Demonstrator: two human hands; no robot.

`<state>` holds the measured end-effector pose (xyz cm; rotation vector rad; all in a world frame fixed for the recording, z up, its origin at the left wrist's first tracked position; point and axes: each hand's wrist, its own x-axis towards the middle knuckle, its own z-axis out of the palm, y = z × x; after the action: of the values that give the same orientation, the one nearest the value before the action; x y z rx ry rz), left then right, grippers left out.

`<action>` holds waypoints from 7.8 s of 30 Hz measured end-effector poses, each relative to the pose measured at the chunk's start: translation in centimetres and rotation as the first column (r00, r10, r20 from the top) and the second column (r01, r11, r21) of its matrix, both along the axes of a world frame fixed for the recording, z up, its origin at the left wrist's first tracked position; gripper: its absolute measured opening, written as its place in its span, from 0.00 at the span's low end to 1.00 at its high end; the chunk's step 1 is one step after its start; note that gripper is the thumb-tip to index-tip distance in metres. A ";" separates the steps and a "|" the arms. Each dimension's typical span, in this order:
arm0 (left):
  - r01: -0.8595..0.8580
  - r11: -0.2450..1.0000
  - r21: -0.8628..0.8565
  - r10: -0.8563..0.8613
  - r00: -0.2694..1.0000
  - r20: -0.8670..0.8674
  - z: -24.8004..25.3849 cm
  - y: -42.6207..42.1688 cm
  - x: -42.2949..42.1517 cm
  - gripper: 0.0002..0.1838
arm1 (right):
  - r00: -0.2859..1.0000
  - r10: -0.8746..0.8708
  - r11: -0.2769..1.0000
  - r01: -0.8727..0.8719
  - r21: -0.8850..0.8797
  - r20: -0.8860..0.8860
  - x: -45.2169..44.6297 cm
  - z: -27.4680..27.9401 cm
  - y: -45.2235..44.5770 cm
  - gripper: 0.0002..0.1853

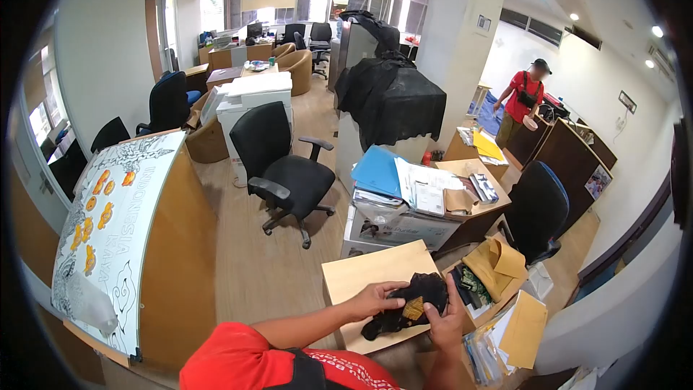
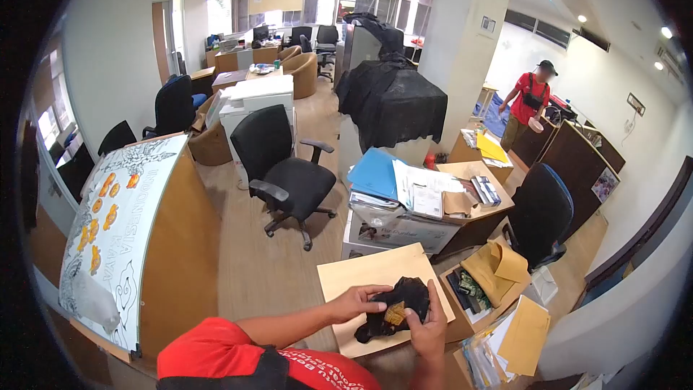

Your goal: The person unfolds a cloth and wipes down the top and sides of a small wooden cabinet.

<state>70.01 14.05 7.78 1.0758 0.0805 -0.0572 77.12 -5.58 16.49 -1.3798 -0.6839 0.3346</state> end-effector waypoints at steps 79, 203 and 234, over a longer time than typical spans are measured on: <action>-0.087 0.995 0.054 0.084 0.995 0.053 7.7 2.3 2.0 0.31 | 0.853 -0.365 0.826 0.482 -0.294 0.373 2.6 2.5 -3.6 0.17; -0.399 0.630 0.667 0.744 0.556 -0.370 -35.2 18.4 3.9 0.23 | 0.649 0.653 0.537 -0.033 -0.843 0.391 2.8 -40.8 10.8 0.26; -0.762 0.457 0.459 0.875 0.294 -0.384 -38.0 18.7 -2.9 0.51 | 0.297 0.896 0.431 -0.407 -0.805 0.330 3.2 -38.2 12.4 0.38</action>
<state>67.11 32.80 -30.25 1.0546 1.2629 0.6095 80.31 6.80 -21.70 -1.7371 -2.1209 0.7656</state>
